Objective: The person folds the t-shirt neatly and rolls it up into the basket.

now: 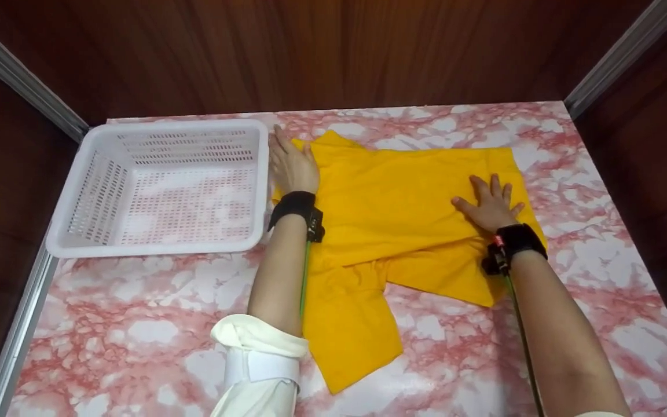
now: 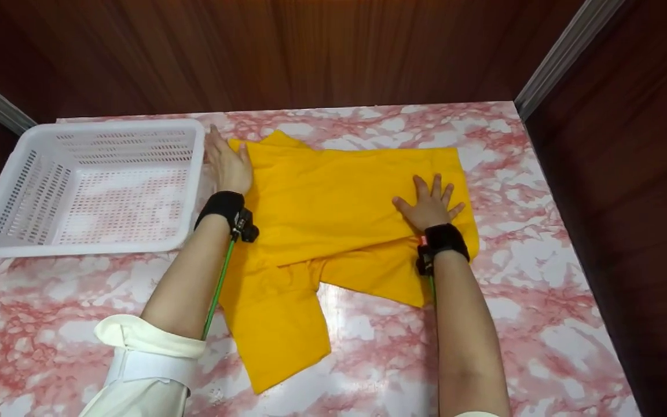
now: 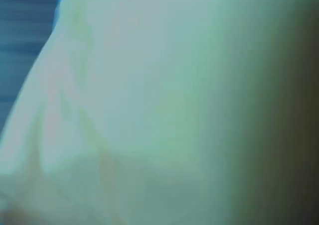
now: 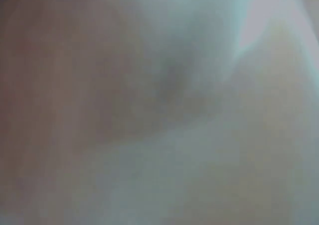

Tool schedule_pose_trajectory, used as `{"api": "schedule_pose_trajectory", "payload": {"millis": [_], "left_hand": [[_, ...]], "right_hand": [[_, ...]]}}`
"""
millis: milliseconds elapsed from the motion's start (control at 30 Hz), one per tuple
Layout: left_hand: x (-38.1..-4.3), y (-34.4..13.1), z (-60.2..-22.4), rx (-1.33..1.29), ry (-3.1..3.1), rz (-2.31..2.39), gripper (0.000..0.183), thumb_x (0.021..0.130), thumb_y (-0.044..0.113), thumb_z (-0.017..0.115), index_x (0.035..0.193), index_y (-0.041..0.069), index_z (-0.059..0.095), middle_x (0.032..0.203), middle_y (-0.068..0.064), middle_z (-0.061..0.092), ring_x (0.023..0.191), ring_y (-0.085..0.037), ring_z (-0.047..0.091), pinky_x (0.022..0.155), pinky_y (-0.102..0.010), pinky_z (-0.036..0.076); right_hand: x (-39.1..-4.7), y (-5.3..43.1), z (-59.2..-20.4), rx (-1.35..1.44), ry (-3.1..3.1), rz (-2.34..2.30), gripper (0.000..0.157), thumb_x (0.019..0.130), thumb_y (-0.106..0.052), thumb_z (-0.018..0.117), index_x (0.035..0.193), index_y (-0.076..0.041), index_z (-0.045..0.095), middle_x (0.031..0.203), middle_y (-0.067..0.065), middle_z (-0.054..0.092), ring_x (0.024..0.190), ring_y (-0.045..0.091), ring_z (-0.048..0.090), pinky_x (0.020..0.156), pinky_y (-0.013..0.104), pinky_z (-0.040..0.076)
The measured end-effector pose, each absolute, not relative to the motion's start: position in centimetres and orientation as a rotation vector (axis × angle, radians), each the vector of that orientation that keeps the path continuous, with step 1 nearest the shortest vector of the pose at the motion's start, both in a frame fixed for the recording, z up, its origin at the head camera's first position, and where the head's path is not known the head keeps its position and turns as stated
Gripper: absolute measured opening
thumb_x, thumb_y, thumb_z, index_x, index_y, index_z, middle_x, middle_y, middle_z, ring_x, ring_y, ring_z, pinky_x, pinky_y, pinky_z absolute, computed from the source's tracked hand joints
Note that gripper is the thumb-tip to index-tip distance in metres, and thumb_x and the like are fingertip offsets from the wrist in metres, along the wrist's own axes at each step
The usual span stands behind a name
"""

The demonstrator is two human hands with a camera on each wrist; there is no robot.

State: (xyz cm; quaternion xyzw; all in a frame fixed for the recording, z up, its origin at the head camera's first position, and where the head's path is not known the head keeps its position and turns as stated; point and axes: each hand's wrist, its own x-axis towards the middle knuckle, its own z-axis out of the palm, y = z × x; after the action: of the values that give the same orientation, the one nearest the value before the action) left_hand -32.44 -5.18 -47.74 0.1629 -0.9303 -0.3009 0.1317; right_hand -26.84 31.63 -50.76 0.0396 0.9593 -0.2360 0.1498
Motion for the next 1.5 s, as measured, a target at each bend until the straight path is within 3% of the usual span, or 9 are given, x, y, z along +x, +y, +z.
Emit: {"api": "schedule_pose_trajectory", "payload": {"millis": [133,300,433,600,967,1133,1500], "left_hand": [[-31.0,-3.5,-48.6,0.273,-2.871,-0.653,0.081,0.088,0.048,0.043,0.143,0.014,-0.005,0.148,-0.017,-0.009,0.136,-0.032,-0.008,0.109,-0.046,0.001],[-28.3,-1.9,-49.1,0.039,-2.968,-0.506,0.089,0.082,0.056,0.048,0.144,0.021,-0.006,0.146,-0.016,-0.019,0.133,-0.035,-0.019,0.105,-0.053,-0.006],[-26.0,-1.5,-49.1,-0.111,-3.106,-0.441,0.093,0.077,0.063,0.049,0.144,0.026,-0.005,0.148,-0.014,-0.015,0.133,-0.035,-0.018,0.105,-0.055,-0.004],[-23.9,-2.3,-49.0,-0.162,-3.394,-0.369,0.091,0.075,0.071,0.041,0.142,0.032,-0.007,0.149,-0.012,-0.008,0.133,-0.037,-0.014,0.103,-0.059,-0.003],[-21.4,-2.7,-49.5,-0.115,-3.404,-0.155,0.088,0.068,0.076,0.044,0.141,0.031,0.022,0.144,-0.012,0.018,0.128,-0.039,0.018,0.093,-0.068,0.017],[-22.0,-2.8,-49.8,-0.070,-3.403,-0.209,0.090,0.066,0.077,0.046,0.141,0.034,0.021,0.146,-0.012,0.016,0.130,-0.039,0.016,0.090,-0.070,0.018],[-24.3,-4.6,-50.1,-0.058,-3.407,-0.209,0.091,0.066,0.080,0.040,0.141,0.037,0.014,0.150,-0.010,0.008,0.134,-0.039,0.003,0.092,-0.072,0.004]], "right_hand": [[-26.5,31.9,-50.4,0.077,2.792,-0.754,0.085,0.081,-0.065,0.040,0.144,-0.019,0.007,0.144,0.017,-0.023,0.125,0.041,-0.029,0.086,0.069,-0.019],[-25.0,31.6,-50.0,0.037,2.878,-0.741,0.083,0.081,-0.062,0.042,0.144,-0.018,0.009,0.145,0.021,-0.019,0.126,0.044,-0.025,0.089,0.070,-0.013],[-23.1,31.3,-49.5,0.036,2.871,-0.707,0.085,0.081,-0.063,0.043,0.144,-0.016,0.010,0.144,0.024,-0.017,0.126,0.047,-0.022,0.089,0.072,-0.009],[-21.5,31.0,-49.1,0.052,2.756,-0.628,0.087,0.080,-0.068,0.037,0.144,-0.017,0.009,0.143,0.028,-0.015,0.124,0.052,-0.019,0.085,0.074,-0.006],[-21.3,30.9,-49.3,0.037,2.720,-0.566,0.090,0.077,-0.070,0.038,0.143,-0.014,0.014,0.143,0.029,-0.012,0.124,0.054,-0.015,0.084,0.076,-0.004],[-21.5,30.9,-49.6,0.039,2.775,-0.517,0.090,0.077,-0.070,0.040,0.143,-0.015,0.015,0.144,0.029,-0.008,0.125,0.055,-0.011,0.085,0.076,-0.002],[-23.5,29.7,-50.5,0.065,2.809,-0.419,0.093,0.074,-0.075,0.037,0.144,-0.021,0.010,0.144,0.027,-0.010,0.126,0.053,-0.012,0.084,0.076,-0.002]]}}
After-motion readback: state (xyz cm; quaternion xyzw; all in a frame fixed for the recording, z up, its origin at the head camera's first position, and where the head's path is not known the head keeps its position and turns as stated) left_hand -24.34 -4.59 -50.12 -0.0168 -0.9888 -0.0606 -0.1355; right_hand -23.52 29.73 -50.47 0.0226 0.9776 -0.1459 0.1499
